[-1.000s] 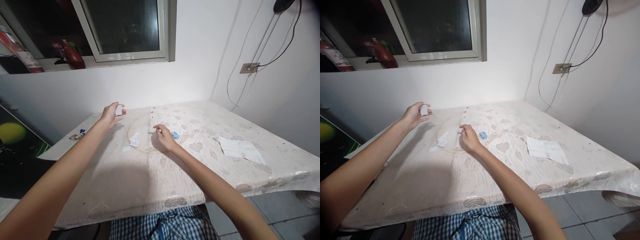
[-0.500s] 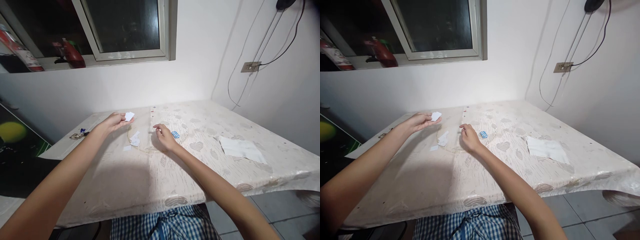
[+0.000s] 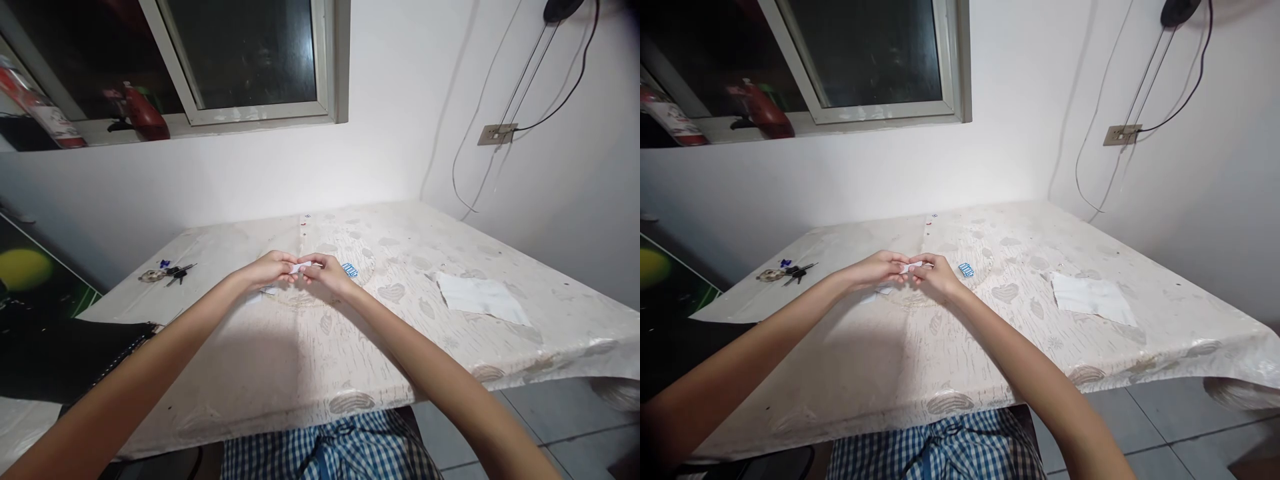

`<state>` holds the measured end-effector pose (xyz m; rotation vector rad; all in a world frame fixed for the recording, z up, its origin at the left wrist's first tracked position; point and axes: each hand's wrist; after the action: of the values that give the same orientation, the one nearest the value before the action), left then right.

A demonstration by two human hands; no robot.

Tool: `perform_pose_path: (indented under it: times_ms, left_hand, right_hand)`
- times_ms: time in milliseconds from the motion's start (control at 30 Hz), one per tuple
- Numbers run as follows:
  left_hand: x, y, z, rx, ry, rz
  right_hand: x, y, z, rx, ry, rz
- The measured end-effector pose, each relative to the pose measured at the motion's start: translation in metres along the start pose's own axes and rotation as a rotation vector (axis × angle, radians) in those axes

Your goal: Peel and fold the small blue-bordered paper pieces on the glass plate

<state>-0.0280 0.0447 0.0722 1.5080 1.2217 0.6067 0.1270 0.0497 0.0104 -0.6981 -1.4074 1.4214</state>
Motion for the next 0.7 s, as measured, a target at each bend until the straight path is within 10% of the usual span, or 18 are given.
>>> perform_pose_path:
  times_ms: [200, 467, 700]
  left_hand:
    - [-0.006, 0.009, 0.003, 0.347, -0.073, 0.130]
    - [-0.001, 0.010, -0.030, 0.528, 0.339, 0.134]
    - [0.000, 0.006, -0.060, 0.534, 0.438, 0.220]
  right_hand:
    - [-0.003, -0.001, 0.003, -0.089, -0.004, -0.035]
    - [-0.003, 0.001, 0.004, -0.098, 0.054, -0.085]
    - [-0.003, 0.001, 0.004, -0.114, 0.071, -0.065]
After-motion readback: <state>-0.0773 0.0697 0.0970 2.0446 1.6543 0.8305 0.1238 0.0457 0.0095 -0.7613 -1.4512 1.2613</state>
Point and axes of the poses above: each hand's wrist, its own x-axis towards the middle knuckle, its own z-axis out of the palm, y = z × x, and after that the axes turned 1 degree about y, right-handed
